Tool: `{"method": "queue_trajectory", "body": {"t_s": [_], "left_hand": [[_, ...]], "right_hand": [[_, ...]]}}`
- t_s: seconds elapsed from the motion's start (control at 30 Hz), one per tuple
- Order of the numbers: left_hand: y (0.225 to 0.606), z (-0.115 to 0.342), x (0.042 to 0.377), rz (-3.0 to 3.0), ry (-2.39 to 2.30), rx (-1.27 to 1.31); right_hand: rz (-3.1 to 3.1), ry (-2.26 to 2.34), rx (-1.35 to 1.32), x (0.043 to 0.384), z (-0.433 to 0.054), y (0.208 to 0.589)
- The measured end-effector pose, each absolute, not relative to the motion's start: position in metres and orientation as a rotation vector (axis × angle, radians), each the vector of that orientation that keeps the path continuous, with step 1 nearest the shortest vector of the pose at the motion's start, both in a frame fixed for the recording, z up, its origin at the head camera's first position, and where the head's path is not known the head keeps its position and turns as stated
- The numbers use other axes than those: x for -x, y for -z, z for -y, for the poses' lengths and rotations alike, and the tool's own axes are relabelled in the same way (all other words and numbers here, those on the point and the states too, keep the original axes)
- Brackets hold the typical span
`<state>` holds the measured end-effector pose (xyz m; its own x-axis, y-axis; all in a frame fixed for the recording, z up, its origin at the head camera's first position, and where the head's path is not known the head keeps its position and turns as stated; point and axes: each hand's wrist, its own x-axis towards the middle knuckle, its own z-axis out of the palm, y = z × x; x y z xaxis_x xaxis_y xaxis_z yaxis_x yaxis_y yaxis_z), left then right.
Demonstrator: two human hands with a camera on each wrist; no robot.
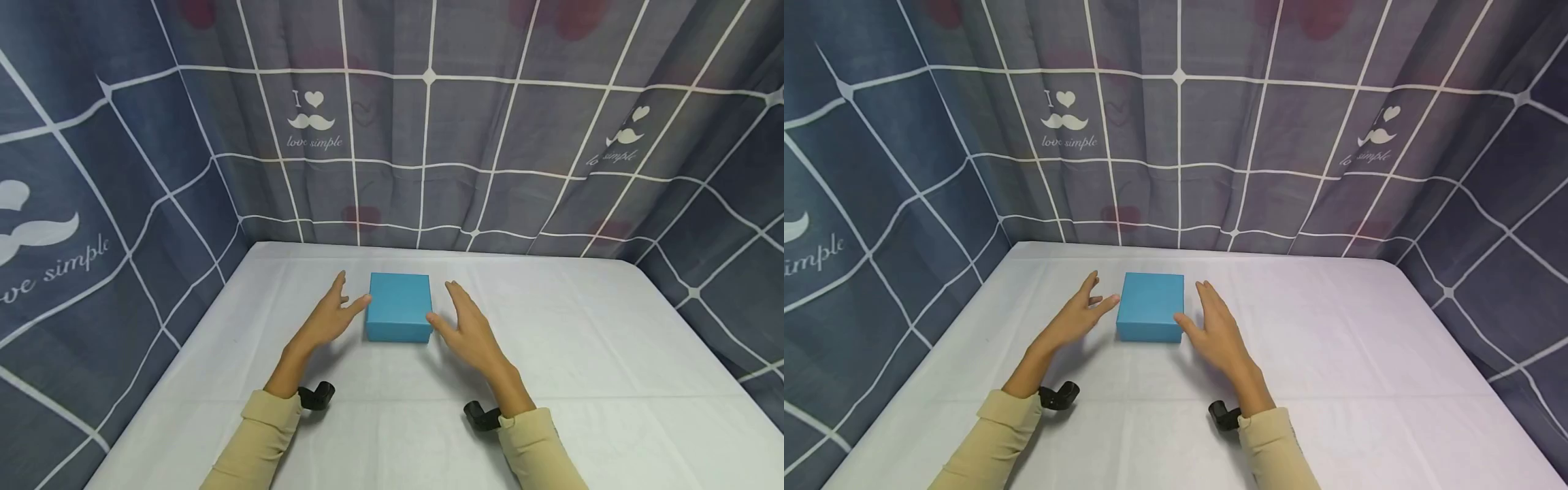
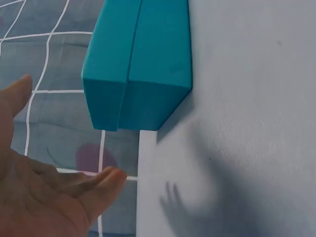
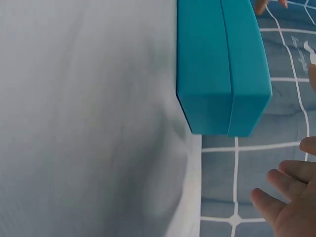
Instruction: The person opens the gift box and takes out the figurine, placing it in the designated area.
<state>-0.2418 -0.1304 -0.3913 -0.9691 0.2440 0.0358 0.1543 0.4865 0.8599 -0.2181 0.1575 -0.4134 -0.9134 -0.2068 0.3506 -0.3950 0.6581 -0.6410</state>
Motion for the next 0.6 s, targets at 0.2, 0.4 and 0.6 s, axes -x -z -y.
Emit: {"method": "queue_trajectory", "body": {"t_s": [0.2,0.4,0.6], "left_hand": [[0.399,0.119,0.242,-2.606,-1.457,-0.421],[0.411,0.110,0.242,-2.581,-1.444,-0.439],[0.414,0.109,0.240,-2.560,-1.486,-0.452]], "right_hand": [[2.665,-1.098,-0.517,0.214,-0.148,0.418],[2.667,-1.153,-0.549,0.215,-0.141,0.427],[2.704,-1.250,-0.551,0.216,-0.133,0.430]]}}
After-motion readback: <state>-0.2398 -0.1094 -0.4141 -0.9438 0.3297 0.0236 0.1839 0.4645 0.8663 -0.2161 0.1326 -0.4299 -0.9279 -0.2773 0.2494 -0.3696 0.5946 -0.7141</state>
